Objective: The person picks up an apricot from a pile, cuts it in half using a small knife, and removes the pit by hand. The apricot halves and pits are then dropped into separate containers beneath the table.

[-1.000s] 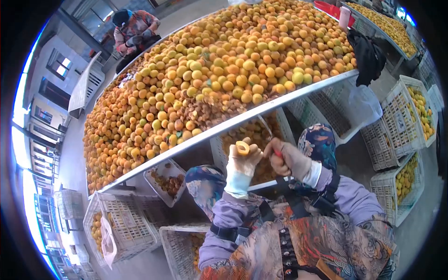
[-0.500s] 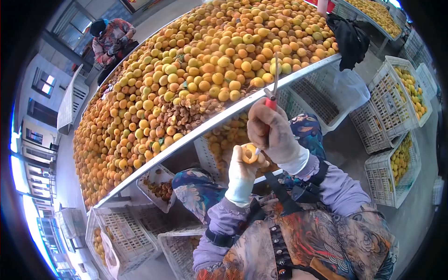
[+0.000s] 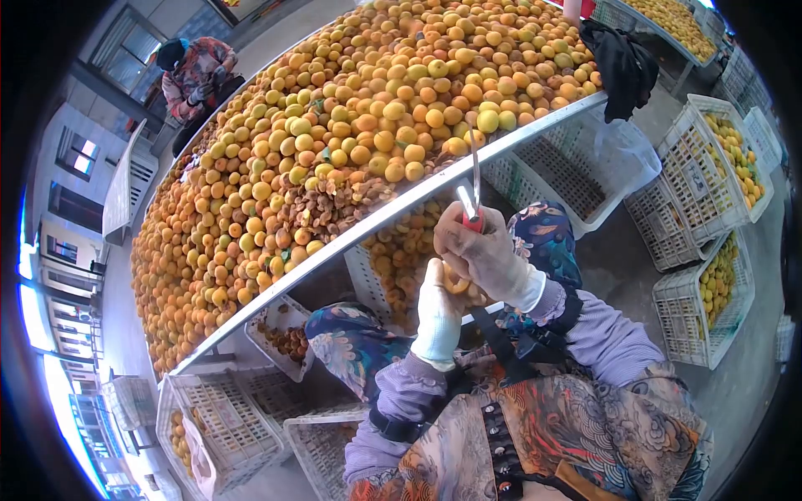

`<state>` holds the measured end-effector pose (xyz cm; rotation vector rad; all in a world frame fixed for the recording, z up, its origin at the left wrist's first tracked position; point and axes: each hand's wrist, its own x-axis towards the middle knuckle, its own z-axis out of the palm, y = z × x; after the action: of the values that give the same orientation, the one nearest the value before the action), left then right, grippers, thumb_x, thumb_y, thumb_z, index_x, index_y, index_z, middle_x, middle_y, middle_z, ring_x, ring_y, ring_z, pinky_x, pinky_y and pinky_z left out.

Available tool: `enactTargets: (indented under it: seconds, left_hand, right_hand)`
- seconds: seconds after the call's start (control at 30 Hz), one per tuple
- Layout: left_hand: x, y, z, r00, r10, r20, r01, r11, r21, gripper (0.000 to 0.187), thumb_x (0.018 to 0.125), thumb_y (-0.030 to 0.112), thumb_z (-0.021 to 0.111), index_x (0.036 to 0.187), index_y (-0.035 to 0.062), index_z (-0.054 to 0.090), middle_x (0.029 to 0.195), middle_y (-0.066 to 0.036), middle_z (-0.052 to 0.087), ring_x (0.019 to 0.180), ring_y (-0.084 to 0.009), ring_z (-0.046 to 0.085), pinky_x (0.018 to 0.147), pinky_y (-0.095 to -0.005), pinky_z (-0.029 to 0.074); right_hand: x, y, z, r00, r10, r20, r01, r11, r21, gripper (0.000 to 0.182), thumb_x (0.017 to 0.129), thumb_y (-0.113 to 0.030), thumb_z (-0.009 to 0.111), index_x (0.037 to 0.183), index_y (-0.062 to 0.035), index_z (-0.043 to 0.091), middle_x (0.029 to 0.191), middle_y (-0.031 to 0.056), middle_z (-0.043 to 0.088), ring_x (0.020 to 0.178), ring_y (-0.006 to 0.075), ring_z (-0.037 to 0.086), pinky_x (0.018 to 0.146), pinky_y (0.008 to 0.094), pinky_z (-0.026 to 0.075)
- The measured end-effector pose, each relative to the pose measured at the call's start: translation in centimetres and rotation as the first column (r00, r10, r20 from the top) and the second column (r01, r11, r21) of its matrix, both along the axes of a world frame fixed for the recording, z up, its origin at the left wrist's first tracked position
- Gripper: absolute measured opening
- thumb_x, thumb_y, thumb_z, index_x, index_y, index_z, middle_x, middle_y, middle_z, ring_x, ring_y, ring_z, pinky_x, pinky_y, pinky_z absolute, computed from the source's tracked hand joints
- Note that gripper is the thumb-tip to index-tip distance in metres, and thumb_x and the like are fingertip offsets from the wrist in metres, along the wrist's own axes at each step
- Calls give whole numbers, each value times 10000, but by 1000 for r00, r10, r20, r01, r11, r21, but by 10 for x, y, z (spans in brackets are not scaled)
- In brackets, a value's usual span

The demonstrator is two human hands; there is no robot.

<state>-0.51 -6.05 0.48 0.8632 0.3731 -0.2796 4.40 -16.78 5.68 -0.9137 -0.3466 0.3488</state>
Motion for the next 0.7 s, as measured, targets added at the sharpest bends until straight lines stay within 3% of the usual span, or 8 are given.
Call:
enactTargets:
  seconds: [0.1, 0.17, 0.2, 0.23, 0.27, 0.33, 0.37, 0.7]
  left_hand:
    - [-3, 3, -16, 1000, -3, -17, 3, 1000, -4, 460, 968, 458, 350, 1084, 46, 517, 841, -87, 591, 735, -196, 602, 670, -364, 525]
    - [-12, -1, -53, 958, 138, 252, -220, 915, 337, 414, 981, 365, 383, 1141, 10, 520, 945, -98, 607, 809, -202, 617, 668, -327, 510]
    - [-19, 10, -74, 959, 37, 283, -157, 897, 414, 386, 983, 329, 385, 1142, 7, 527, 993, -80, 604, 850, -179, 607, 693, -314, 504]
    - [-9, 14, -85, 945, -72, 320, -98, 868, 486, 360, 986, 293, 388, 1142, 4, 535, 1041, -62, 602, 891, -157, 597, 718, -302, 499]
    - [-8, -8, -27, 978, 203, 56, -209, 967, 144, 336, 983, 271, 392, 1146, 19, 543, 954, -29, 622, 841, -142, 598, 687, -282, 492]
    - [-3, -8, -19, 983, 116, 140, -147, 959, 241, 359, 983, 357, 364, 971, 52, 553, 776, -8, 567, 628, -89, 513, 545, -213, 418]
    - [-3, -4, -21, 992, 106, 75, -121, 967, 226, 380, 981, 381, 341, 858, 68, 516, 669, 3, 509, 539, -70, 441, 488, -207, 362]
    - [1, -13, -18, 971, 140, 196, -199, 924, 326, 353, 960, 406, 382, 790, 106, 458, 587, 32, 404, 462, -63, 360, 411, -208, 294]
  right_hand:
    - [0, 13, -16, 971, -177, 160, 186, 982, -40, 159, 840, -159, 649, 784, -43, 554, 733, 6, 545, 611, 60, 491, 530, 209, 404]
    - [-11, 14, -20, 973, -149, 178, 174, 975, -138, 80, 796, -98, 660, 807, -54, 594, 764, 5, 586, 723, 97, 560, 638, 265, 468]
    - [-6, 14, -32, 866, -162, 472, 310, 916, -254, 69, 793, -88, 654, 784, -55, 594, 743, -7, 589, 725, 92, 563, 655, 267, 469]
    - [-8, 16, -31, 950, -144, 277, 216, 944, -251, 98, 798, -92, 660, 743, -65, 583, 719, -16, 575, 699, 89, 551, 643, 260, 458]
    - [-5, 20, -37, 974, -179, 139, 193, 977, -96, 211, 833, -225, 690, 823, -43, 585, 749, -17, 568, 724, 52, 514, 630, 212, 436]
    - [10, 29, -38, 943, -270, -195, 309, 927, 211, 208, 869, -254, 648, 830, -66, 569, 707, -29, 530, 582, 48, 465, 501, 203, 380]
    - [16, 21, -40, 905, -243, -349, 304, 944, 132, 225, 867, -270, 644, 804, -71, 560, 616, -29, 509, 442, 56, 431, 377, 213, 314]
    - [30, 13, -53, 715, -24, -699, 401, 833, 381, 304, 909, -341, 544, 732, -114, 446, 443, -70, 254, 319, 73, 225, 323, 239, 163]
